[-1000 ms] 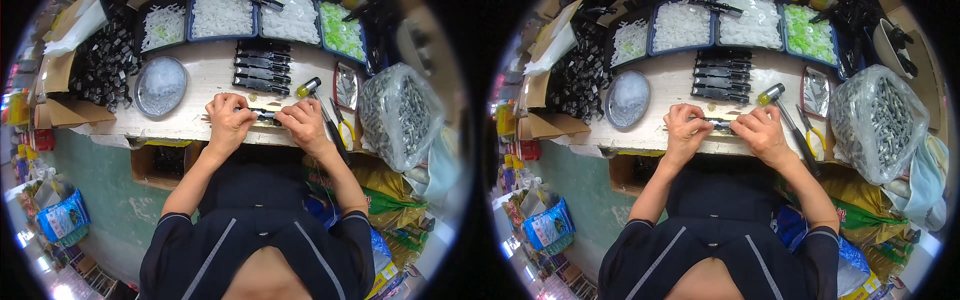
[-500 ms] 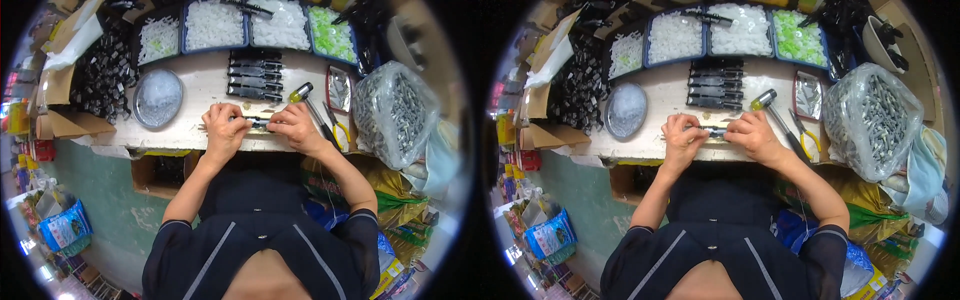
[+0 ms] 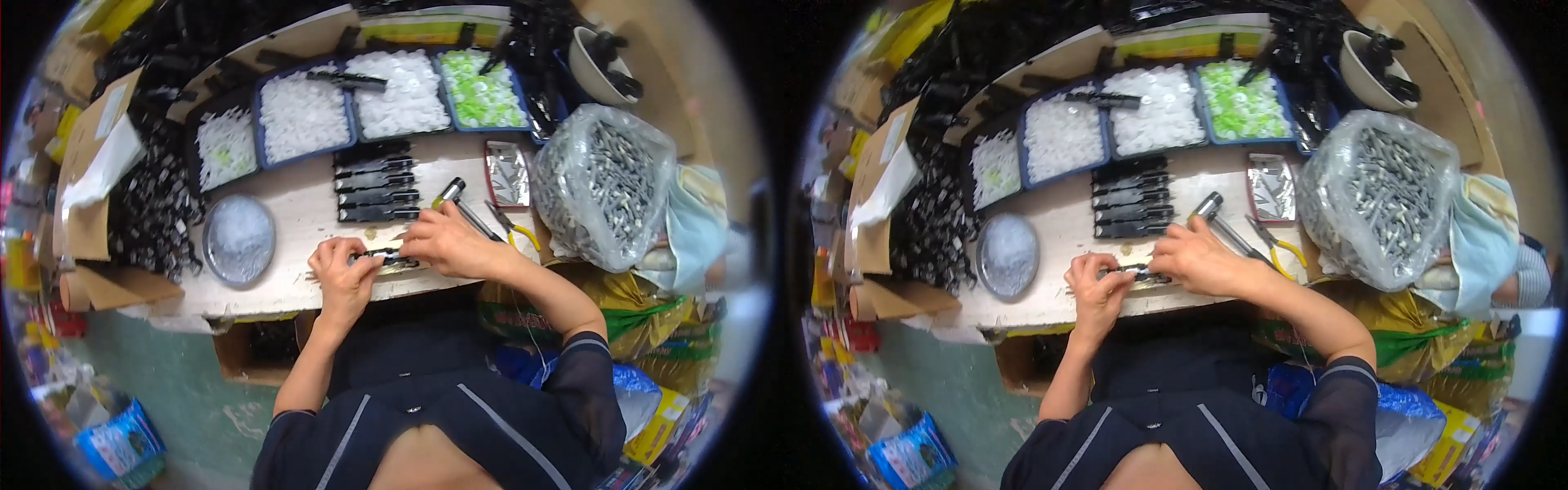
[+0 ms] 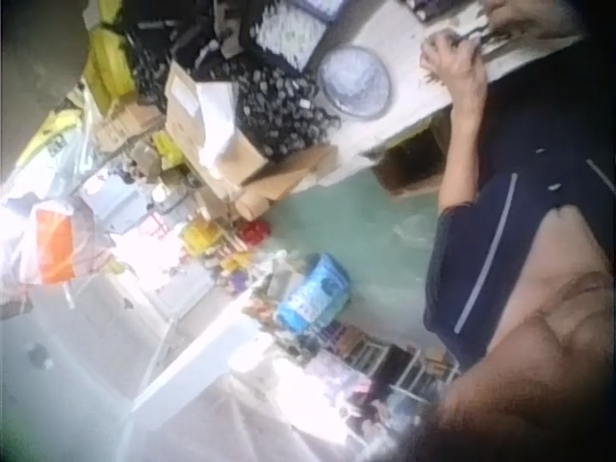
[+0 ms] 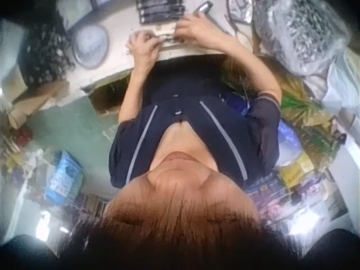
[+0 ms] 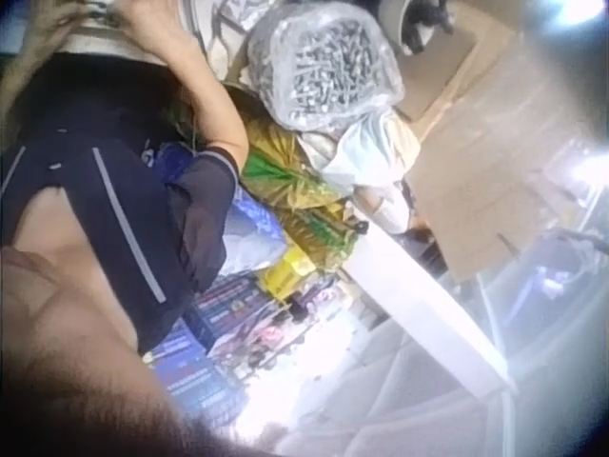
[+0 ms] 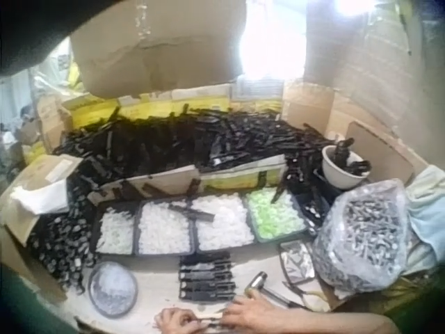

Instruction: The person assembles small hardware components by hand at a workbench, fitting internal components and metal pins into plastic housings using an assembly jig, then tapping them into place with a rubber mallet.

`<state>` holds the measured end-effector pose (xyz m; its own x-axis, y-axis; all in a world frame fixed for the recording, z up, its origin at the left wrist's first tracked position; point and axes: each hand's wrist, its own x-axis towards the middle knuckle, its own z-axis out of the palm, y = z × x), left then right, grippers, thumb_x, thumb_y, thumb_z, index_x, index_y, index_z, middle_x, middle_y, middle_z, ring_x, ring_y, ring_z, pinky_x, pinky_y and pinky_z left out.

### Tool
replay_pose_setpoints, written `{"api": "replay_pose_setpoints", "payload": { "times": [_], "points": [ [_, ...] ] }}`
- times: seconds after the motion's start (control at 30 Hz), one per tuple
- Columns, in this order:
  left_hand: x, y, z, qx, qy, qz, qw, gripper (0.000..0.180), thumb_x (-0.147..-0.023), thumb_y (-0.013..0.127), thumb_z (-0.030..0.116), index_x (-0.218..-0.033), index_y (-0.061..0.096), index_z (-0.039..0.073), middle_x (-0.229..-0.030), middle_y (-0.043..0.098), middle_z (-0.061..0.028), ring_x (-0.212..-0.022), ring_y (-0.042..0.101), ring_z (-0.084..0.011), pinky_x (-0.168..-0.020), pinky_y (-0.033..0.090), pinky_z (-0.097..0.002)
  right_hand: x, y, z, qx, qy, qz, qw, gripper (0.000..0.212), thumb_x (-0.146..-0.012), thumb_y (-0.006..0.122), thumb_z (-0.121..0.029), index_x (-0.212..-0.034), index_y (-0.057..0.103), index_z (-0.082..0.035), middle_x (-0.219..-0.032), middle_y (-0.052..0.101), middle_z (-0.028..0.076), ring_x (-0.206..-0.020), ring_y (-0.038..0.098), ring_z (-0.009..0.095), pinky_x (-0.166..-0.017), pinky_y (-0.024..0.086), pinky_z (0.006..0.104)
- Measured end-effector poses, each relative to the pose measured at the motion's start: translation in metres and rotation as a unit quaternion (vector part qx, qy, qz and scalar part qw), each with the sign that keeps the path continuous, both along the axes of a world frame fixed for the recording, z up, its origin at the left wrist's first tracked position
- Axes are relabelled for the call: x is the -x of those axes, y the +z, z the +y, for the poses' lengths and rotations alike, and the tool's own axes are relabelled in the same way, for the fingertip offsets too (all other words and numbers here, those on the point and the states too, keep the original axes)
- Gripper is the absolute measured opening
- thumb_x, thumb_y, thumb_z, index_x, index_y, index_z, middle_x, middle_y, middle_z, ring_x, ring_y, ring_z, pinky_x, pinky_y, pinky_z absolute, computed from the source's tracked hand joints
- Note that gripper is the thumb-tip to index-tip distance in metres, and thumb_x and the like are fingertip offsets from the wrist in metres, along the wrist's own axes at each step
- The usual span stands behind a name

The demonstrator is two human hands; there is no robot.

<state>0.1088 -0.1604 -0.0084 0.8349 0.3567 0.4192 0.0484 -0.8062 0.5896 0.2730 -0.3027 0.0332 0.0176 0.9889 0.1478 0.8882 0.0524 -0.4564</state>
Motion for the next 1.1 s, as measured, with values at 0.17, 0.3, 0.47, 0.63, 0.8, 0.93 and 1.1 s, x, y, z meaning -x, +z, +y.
{"api": "replay_pose_setpoints", "payload": {
  "times": [0.17, 0.3, 0.47, 0.63, 0.8, 0.93, 1.1],
  "points": [
    [0.000, 0.001, 0.003, 0.018, -0.012, 0.018, 1.000, 0.016, -0.064, 0.070, 0.007, -0.078, 0.067, 0.015, -0.088, 0.054, -0.0015, -0.095, 0.045, -0.0249, -0.082, 0.027, -0.0387, -0.088, 0.011, 0.028, -0.173, -0.333, -0.023, 0.927, 0.015, -0.075, 0.060, -0.004, -0.090, 0.062, -0.002, -0.084, 0.062, 0.014, -0.079, 0.059, 0.030, -0.071, 0.047, 0.0373],
    [0.001, 0.003, 0.001, 0.022, -0.026, 0.019, 0.999, 0.016, -0.065, 0.070, 0.007, -0.079, 0.068, 0.015, -0.088, 0.054, -0.0019, -0.094, 0.046, -0.0248, -0.083, 0.027, -0.0390, -0.193, 0.018, 0.042, -0.201, -0.594, -0.077, 0.775, 0.035, -0.078, 0.061, -0.028, -0.100, 0.058, -0.001, -0.094, 0.059, 0.022, -0.089, 0.059, 0.039, -0.075, 0.047, 0.0462],
    [0.004, 0.000, 0.000, 0.018, -0.014, 0.021, 1.000, 0.015, -0.065, 0.071, 0.008, -0.079, 0.067, 0.015, -0.088, 0.053, -0.0019, -0.094, 0.046, -0.0247, -0.083, 0.028, -0.0394, -0.230, 0.032, 0.065, -0.113, -0.711, -0.031, 0.693, 0.048, -0.076, 0.064, -0.033, -0.104, 0.048, 0.002, -0.104, 0.056, 0.026, -0.094, 0.058, 0.040, -0.080, 0.047, 0.0477],
    [0.007, -0.001, -0.002, 0.017, -0.011, 0.009, 1.000, 0.015, -0.065, 0.070, 0.008, -0.079, 0.067, 0.014, -0.088, 0.053, -0.0020, -0.095, 0.046, -0.0252, -0.083, 0.028, -0.0394, -0.253, 0.036, 0.064, -0.068, -0.727, 0.012, 0.683, 0.041, -0.071, 0.061, -0.022, -0.106, 0.057, 0.000, -0.107, 0.060, 0.023, -0.099, 0.059, 0.039, -0.087, 0.045, 0.0455],
    [0.002, -0.008, 0.002, 0.009, -0.005, 0.001, 1.000, 0.012, -0.066, 0.069, 0.008, -0.077, 0.067, 0.013, -0.088, 0.054, -0.0032, -0.094, 0.047, -0.0257, -0.083, 0.028, -0.0400, -0.241, 0.043, 0.050, -0.326, -0.569, 0.434, 0.618, 0.033, -0.078, 0.055, -0.007, -0.111, 0.057, -0.012, -0.084, 0.062, 0.006, -0.080, 0.059, 0.020, -0.065, 0.045, 0.0430],
    [-0.001, -0.002, 0.004, 0.014, -0.020, -0.019, 1.000, 0.013, -0.066, 0.070, 0.009, -0.079, 0.067, 0.012, -0.088, 0.055, -0.0032, -0.094, 0.047, -0.0245, -0.081, 0.029, -0.0386, -0.152, 0.052, 0.042, -0.316, -0.313, 0.533, 0.719, 0.039, -0.084, 0.054, -0.012, -0.122, 0.047, -0.005, -0.088, 0.058, 0.006, -0.076, 0.054, 0.015, -0.057, 0.045, 0.0346],
    [0.012, 0.002, 0.013, 0.072, -0.003, -0.060, 0.996, 0.027, -0.066, 0.071, 0.010, -0.092, 0.066, 0.011, -0.096, 0.056, -0.0031, -0.096, 0.046, -0.0225, -0.082, 0.030, -0.0356, -0.036, 0.007, 0.041, -0.083, -0.237, 0.374, 0.893, 0.042, -0.084, 0.063, -0.027, -0.117, 0.054, -0.002, -0.102, 0.061, 0.010, -0.088, 0.060, 0.018, -0.078, 0.047, 0.0288]
  ]
}}
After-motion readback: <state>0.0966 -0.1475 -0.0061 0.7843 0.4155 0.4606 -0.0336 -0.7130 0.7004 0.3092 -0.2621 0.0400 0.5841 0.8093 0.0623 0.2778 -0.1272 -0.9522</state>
